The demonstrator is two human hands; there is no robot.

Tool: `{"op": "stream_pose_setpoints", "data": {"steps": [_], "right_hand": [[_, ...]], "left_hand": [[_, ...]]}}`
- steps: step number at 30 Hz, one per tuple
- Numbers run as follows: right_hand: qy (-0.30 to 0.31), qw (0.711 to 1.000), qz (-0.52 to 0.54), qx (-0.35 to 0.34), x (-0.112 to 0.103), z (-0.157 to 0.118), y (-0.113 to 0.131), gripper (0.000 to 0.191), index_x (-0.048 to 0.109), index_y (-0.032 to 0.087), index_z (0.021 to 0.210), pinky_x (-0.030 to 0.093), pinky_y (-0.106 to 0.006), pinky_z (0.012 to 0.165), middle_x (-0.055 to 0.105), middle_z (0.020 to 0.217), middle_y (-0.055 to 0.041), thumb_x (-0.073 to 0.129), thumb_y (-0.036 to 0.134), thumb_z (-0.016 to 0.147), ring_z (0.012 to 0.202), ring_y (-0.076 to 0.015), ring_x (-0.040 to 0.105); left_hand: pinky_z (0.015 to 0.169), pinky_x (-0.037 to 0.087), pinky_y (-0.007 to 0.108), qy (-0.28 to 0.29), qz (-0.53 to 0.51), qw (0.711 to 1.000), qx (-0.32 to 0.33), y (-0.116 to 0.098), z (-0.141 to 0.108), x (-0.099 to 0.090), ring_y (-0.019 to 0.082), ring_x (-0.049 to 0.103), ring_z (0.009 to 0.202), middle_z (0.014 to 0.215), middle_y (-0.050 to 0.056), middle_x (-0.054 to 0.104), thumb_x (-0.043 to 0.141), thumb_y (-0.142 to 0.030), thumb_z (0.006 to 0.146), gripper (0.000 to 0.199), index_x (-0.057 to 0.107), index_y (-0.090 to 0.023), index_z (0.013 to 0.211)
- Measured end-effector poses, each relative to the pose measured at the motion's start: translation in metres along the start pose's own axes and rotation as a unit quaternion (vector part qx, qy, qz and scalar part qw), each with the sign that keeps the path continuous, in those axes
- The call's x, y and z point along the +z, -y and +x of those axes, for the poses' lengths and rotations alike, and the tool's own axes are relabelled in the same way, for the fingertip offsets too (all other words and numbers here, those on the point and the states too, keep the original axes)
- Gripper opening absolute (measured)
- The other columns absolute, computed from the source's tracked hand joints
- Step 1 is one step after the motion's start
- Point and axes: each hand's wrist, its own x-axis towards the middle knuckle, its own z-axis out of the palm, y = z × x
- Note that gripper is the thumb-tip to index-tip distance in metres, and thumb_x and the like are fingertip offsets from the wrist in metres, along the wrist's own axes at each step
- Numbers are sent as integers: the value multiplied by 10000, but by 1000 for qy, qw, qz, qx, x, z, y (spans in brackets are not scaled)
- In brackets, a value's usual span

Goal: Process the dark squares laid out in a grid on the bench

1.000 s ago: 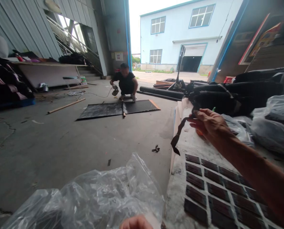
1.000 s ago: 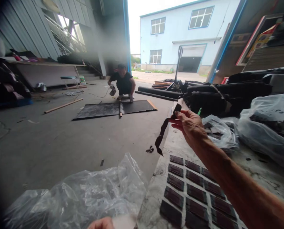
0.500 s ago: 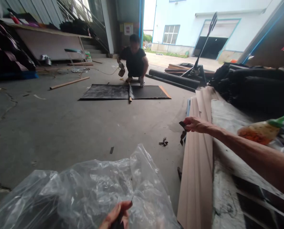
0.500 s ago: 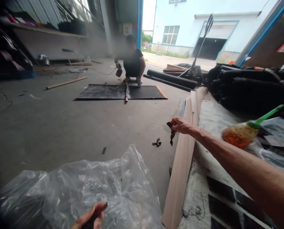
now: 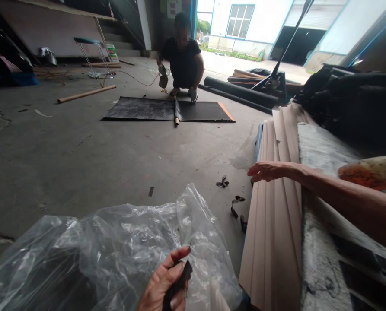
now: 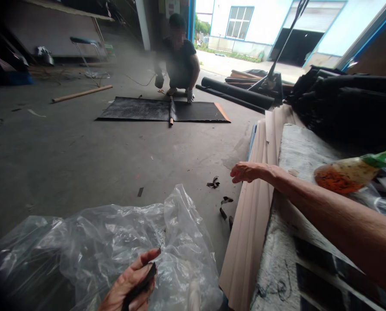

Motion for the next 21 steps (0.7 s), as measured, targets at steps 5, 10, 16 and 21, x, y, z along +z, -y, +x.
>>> {"op": "stream_pose_setpoints", "data": {"steps": [5,10,16,21], "right_hand": [[241,962,-126,15,8,-56,42,220,636,108,914,509,-230,578,638,822,2,520,294,926,681,-107,627],[377,921,-96,-8,34,-156,59,328,682,155,979,467,-207,526,679,805,-15,663,419,785,711,-155,630],[339,941,-16,8,40,-231,31,144,669,154,765,383,-165,479,574,598,33,641,294,755,556,-90,521],[286,957,44,31,27,-263,19,173,628,150,796,394,-162,480,550,568,40,595,321,793,502,-71,508]], "left_hand": [[290,220,99,21,81,996,29,-13,-22,48,5,246,307,470,-92,469,787,-364,672,492,570,-188,1076],[319,296,130,71,197,976,65,-21,-49,98,42,367,352,570,-59,546,728,-369,730,612,445,-212,1250],[309,316,146,131,299,945,37,-15,-80,114,77,468,358,685,36,664,633,-340,801,641,328,-182,1343],[269,239,125,153,293,944,8,-10,-102,118,49,360,290,571,17,647,595,-287,810,606,335,-144,1337]]}}
